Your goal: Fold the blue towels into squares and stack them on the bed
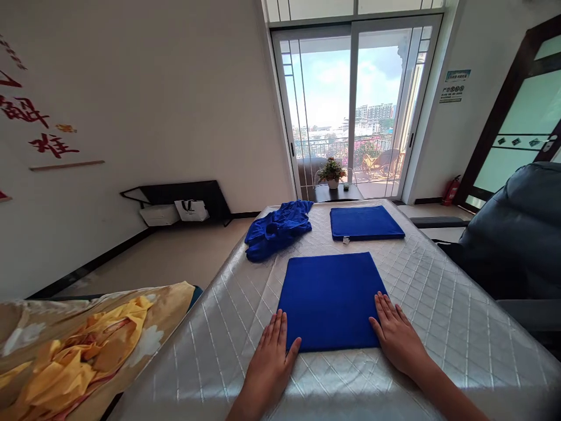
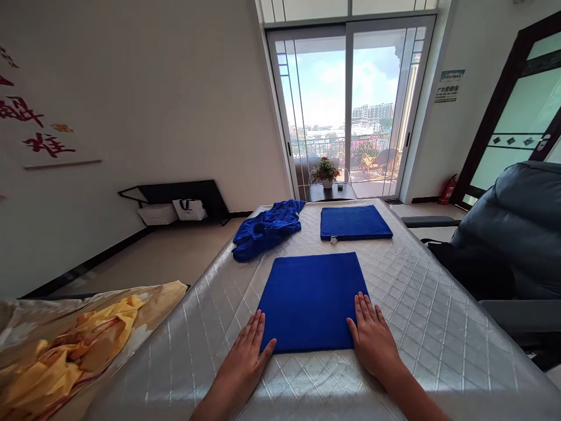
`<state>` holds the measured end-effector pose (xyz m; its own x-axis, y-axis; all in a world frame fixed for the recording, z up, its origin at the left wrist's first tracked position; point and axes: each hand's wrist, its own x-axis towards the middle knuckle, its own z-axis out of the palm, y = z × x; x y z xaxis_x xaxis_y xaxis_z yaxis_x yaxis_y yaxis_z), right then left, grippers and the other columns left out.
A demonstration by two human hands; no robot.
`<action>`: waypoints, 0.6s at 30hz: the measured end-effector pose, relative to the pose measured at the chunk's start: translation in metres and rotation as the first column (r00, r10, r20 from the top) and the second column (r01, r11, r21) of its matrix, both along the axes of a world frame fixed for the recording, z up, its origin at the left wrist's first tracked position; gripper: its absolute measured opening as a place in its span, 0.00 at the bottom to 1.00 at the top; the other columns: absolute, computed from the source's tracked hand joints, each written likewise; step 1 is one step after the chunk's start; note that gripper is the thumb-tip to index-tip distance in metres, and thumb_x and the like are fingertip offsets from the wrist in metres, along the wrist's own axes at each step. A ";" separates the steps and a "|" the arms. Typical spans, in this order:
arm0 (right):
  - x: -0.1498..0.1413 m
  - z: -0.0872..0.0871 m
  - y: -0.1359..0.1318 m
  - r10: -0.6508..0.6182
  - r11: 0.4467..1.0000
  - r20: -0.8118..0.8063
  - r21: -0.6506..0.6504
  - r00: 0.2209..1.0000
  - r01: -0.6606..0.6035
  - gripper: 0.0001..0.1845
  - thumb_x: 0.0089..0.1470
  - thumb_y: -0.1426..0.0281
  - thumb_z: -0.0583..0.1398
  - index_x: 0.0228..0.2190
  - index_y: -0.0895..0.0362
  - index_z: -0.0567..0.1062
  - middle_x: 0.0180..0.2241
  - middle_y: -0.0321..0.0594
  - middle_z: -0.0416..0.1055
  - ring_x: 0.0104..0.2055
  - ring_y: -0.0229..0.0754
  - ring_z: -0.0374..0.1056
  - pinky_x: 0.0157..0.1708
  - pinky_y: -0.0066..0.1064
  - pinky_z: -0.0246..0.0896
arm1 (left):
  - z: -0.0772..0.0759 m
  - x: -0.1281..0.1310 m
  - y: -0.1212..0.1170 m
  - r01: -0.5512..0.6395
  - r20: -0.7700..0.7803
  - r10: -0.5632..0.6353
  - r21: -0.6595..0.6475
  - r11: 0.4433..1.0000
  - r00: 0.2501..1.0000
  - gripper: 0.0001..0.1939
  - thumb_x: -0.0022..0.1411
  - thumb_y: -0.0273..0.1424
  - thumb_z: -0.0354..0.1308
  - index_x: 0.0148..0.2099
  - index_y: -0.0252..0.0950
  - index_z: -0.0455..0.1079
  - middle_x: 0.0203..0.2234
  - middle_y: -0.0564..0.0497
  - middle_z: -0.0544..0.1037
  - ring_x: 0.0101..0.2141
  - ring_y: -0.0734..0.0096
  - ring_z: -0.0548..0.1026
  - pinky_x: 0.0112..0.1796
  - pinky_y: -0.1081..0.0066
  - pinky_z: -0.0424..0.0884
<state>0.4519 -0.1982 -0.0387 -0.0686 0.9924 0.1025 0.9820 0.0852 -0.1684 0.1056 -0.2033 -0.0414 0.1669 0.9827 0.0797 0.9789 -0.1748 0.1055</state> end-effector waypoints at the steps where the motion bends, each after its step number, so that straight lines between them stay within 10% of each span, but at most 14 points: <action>1: 0.001 -0.001 0.000 0.004 1.000 0.004 -0.005 1.000 -0.004 0.36 0.68 0.57 0.39 0.69 0.64 0.49 0.72 0.45 0.40 0.74 0.46 0.36 0.71 0.47 0.37 | -0.001 -0.002 0.000 0.000 0.001 0.000 0.003 1.000 1.000 0.39 0.72 0.53 0.35 0.74 0.33 0.40 0.72 0.43 0.46 0.70 0.56 0.49 0.66 0.52 0.54; 7: 0.005 0.014 0.021 0.024 0.998 -0.012 -0.065 1.000 -0.025 0.36 0.68 0.57 0.39 0.69 0.62 0.52 0.71 0.45 0.43 0.73 0.46 0.39 0.70 0.47 0.37 | 0.023 0.011 0.017 0.053 0.025 -0.055 0.068 0.996 0.998 0.38 0.72 0.52 0.37 0.74 0.35 0.44 0.70 0.42 0.53 0.69 0.53 0.52 0.66 0.48 0.55; 12: -0.004 0.030 0.064 -0.017 0.997 0.017 -0.070 1.000 0.018 0.36 0.68 0.59 0.39 0.69 0.67 0.49 0.71 0.49 0.42 0.73 0.46 0.37 0.70 0.46 0.34 | 0.051 0.096 0.049 0.302 0.062 -0.307 0.075 0.950 0.950 0.37 0.74 0.49 0.32 0.73 0.30 0.49 0.70 0.38 0.54 0.69 0.56 0.52 0.66 0.52 0.56; 18: -0.007 0.010 0.078 0.002 1.000 0.035 -0.019 0.999 -0.001 0.34 0.67 0.64 0.40 0.69 0.66 0.52 0.71 0.48 0.43 0.73 0.46 0.37 0.70 0.45 0.35 | 0.037 0.190 0.094 0.413 0.100 -0.423 0.109 0.904 0.900 0.37 0.74 0.48 0.28 0.73 0.28 0.50 0.70 0.39 0.53 0.70 0.59 0.48 0.68 0.54 0.50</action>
